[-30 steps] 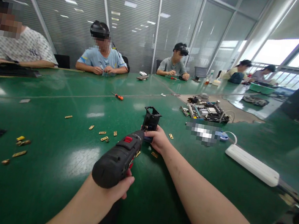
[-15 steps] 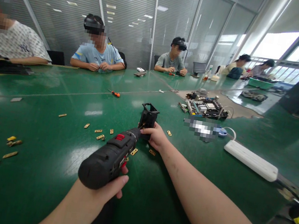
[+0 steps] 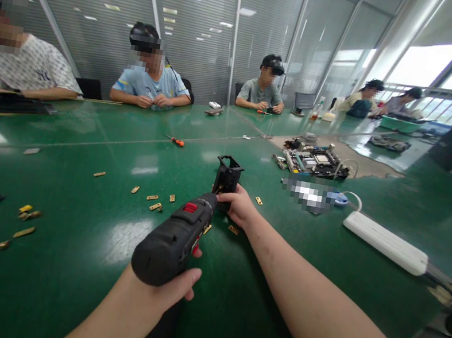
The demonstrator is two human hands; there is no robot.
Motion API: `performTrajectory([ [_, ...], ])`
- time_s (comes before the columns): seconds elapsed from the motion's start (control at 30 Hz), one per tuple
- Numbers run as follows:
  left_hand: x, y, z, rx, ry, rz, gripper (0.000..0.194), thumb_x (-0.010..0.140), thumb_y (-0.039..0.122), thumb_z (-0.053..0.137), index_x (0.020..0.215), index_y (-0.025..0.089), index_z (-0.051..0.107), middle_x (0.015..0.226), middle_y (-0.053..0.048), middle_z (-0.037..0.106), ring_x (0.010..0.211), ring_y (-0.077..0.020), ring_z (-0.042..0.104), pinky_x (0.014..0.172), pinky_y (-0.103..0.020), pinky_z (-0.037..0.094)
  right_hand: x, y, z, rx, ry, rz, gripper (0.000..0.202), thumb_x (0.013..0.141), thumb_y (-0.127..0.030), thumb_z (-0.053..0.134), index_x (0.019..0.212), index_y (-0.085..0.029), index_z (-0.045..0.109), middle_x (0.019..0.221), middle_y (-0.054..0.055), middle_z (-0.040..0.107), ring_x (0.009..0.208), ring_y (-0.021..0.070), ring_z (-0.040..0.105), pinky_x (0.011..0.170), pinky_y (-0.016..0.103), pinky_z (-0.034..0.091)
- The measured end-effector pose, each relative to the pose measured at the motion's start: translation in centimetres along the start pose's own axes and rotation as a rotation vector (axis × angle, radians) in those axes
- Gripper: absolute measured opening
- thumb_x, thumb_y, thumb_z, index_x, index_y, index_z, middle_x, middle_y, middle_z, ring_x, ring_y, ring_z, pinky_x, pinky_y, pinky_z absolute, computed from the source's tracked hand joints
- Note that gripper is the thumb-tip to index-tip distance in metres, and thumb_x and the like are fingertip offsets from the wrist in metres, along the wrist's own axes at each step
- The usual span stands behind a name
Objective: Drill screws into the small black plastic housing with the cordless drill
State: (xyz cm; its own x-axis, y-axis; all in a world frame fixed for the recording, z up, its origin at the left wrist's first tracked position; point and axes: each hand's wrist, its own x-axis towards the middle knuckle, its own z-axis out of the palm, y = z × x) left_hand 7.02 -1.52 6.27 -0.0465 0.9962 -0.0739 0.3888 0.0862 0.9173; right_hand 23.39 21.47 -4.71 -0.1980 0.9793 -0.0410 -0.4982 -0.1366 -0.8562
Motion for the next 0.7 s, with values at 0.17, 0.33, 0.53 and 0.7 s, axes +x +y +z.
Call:
performTrajectory([
  [0.17, 0.2, -0.2, -0.2, -0.063, 0.002, -0.032, 0.024, 0.084, 0.041, 0.073, 0.1, 0.023, 0.077, 0.056, 0.007, 0.069, 0.059, -0.0244, 0.074, 0.071, -0.039, 0.062, -0.1, 0.2, 0.2, 0.007, 0.046, 0.004, 0.05, 0.041, -0.008, 0.088, 0.084, -0.022, 0.066, 0.078, -0.002, 0.077, 0.078, 0.0216, 0.071, 0.083, 0.04, 0.059],
  [0.33, 1.1, -2.0, 0.3, -0.085, -0.003, -0.032, 0.015, 0.079, 0.035, 0.075, 0.089, 0.024, 0.074, 0.053, 0.007, 0.069, 0.047, -0.0218, 0.071, 0.057, -0.035, 0.06, -0.3, 0.2, 0.5, 0.017, 0.034, 0.0, 0.048, 0.043, -0.008, 0.088, 0.083, -0.022, 0.067, 0.079, -0.001, 0.079, 0.078, 0.0213, 0.071, 0.083, 0.04, 0.059],
  [0.53, 1.7, -4.7, 1.1, -0.107, 0.046, -0.011, 0.022, 0.08, 0.04, 0.073, 0.094, 0.024, 0.074, 0.067, 0.002, 0.077, 0.041, -0.0187, 0.069, 0.048, -0.031, 0.058, -0.2, 0.3, 0.7, 0.026, 0.063, 0.008, 0.049, 0.041, -0.01, 0.088, 0.083, -0.022, 0.066, 0.076, -0.002, 0.078, 0.074, 0.021, 0.07, 0.078, 0.039, 0.058],
  [0.7, 1.7, -4.9, 1.2, -0.098, 0.052, -0.043, 0.022, 0.08, 0.039, 0.076, 0.096, 0.023, 0.075, 0.065, 0.001, 0.08, 0.042, -0.0208, 0.071, 0.049, -0.033, 0.058, -0.1, 0.7, 0.6, 0.021, 0.068, -0.003, 0.048, 0.042, -0.011, 0.088, 0.083, -0.023, 0.066, 0.076, -0.002, 0.077, 0.075, 0.0209, 0.07, 0.076, 0.037, 0.057],
])
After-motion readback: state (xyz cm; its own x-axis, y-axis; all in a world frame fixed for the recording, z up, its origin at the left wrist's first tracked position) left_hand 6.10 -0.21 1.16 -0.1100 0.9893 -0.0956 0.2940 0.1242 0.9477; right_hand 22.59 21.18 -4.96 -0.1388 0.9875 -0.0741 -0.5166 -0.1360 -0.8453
